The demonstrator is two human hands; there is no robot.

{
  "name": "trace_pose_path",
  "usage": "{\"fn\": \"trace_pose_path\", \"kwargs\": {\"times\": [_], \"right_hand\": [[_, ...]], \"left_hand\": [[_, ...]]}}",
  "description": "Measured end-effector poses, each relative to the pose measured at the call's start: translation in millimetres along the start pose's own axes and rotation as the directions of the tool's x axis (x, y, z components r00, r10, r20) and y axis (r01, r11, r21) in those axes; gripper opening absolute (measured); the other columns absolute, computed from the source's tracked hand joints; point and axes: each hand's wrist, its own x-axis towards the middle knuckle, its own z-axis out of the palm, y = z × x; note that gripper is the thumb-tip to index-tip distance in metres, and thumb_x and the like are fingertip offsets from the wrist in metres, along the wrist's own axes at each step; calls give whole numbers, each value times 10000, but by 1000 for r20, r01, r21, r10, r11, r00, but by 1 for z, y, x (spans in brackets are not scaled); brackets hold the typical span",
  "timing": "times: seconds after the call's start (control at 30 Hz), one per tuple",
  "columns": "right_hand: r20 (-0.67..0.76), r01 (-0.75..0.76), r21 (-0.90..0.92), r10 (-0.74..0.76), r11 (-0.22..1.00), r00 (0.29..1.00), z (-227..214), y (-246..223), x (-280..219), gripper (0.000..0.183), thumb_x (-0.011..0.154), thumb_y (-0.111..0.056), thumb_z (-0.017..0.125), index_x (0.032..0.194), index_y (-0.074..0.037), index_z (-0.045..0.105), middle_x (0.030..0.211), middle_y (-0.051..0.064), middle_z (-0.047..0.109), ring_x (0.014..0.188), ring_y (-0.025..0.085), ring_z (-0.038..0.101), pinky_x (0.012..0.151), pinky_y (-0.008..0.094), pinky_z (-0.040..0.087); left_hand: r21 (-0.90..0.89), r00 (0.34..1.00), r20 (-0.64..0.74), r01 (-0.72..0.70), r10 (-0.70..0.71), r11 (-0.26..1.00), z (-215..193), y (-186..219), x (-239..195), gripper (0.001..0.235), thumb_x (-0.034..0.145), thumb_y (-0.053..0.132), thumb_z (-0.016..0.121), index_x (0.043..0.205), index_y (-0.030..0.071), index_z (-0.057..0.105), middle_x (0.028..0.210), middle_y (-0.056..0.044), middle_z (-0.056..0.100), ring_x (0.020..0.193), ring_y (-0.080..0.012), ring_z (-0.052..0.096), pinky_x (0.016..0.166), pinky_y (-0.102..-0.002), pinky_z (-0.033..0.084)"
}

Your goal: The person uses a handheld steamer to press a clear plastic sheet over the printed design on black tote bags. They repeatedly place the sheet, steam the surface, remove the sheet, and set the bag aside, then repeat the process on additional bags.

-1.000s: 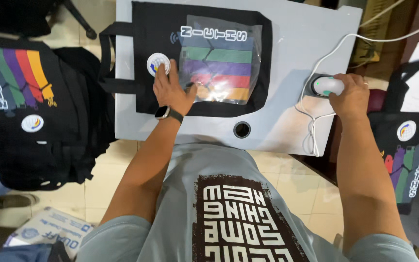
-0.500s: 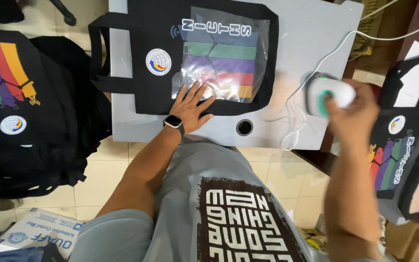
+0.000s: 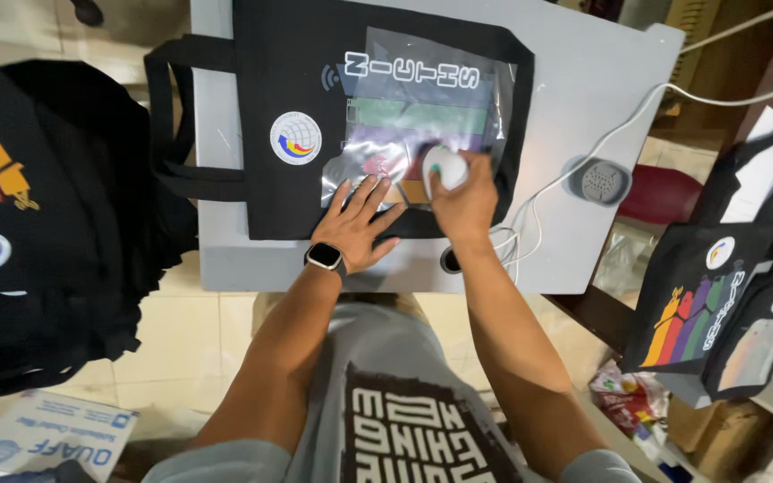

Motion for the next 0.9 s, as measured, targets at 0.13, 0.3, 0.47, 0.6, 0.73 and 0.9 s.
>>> {"fn": "trace_pose_path", "kwargs": {"times": [0.13,0.3,0.47,0.6,0.73,0.9], "right_hand": [[-152,99,32,-93,995,984,7,8,62,506,743,-244,900,1152,-133,624,1020,164,725,1000,428,716,891,537,571],[-251,94,-24,-97,995,963,9,26,117,536,718,-342,919,1145,-242,611,1003,33,746,989,295,753,879,431,596],[-66,89,32,-86,996,994,-6,9,7,527,735,-190,877,1168,-82,597,1011,205,675,1003,484,685,876,556,564],[-18,7,9,-7,1000,1000,-7,-5,-6,509,737,-265,891,1155,-132,634,1009,129,733,1018,385,717,872,493,568],[-136,117,-14,-118,993,984,1,10,71,484,752,-222,879,1141,-133,604,1011,174,705,989,447,711,872,564,571],[-42,-51,93,55,994,998,-20,-14,122,404,763,-305,810,1066,-210,560,1001,10,731,905,245,729,825,365,561]], "left_hand": [[-16,999,-36,-14,14,1000,5,-5,1,634,1000,640,477,1549,324,458,1700,-94,291,1581,-300,221,1251,-584,139],[-6,1000,-23,0,0,1000,-5,-2,-2,629,1004,639,494,1547,322,462,1704,-79,285,1585,-283,213,1261,-569,134],[-21,1000,-18,3,-3,1000,5,-4,-3,661,987,657,482,1558,329,430,1710,-82,268,1593,-279,183,1261,-588,113],[-6,1000,5,9,-9,1000,-2,-5,0,656,995,656,459,1563,331,426,1694,-79,305,1592,-274,195,1267,-576,112],[-40,998,63,8,-5,999,1,-7,2,657,1000,654,461,1568,327,420,1707,-78,274,1595,-273,180,1273,-572,104],[-32,999,-14,-32,31,999,-21,-1,5,633,999,574,595,1543,261,509,1652,-140,375,1533,-321,337,1244,-571,225]]}}
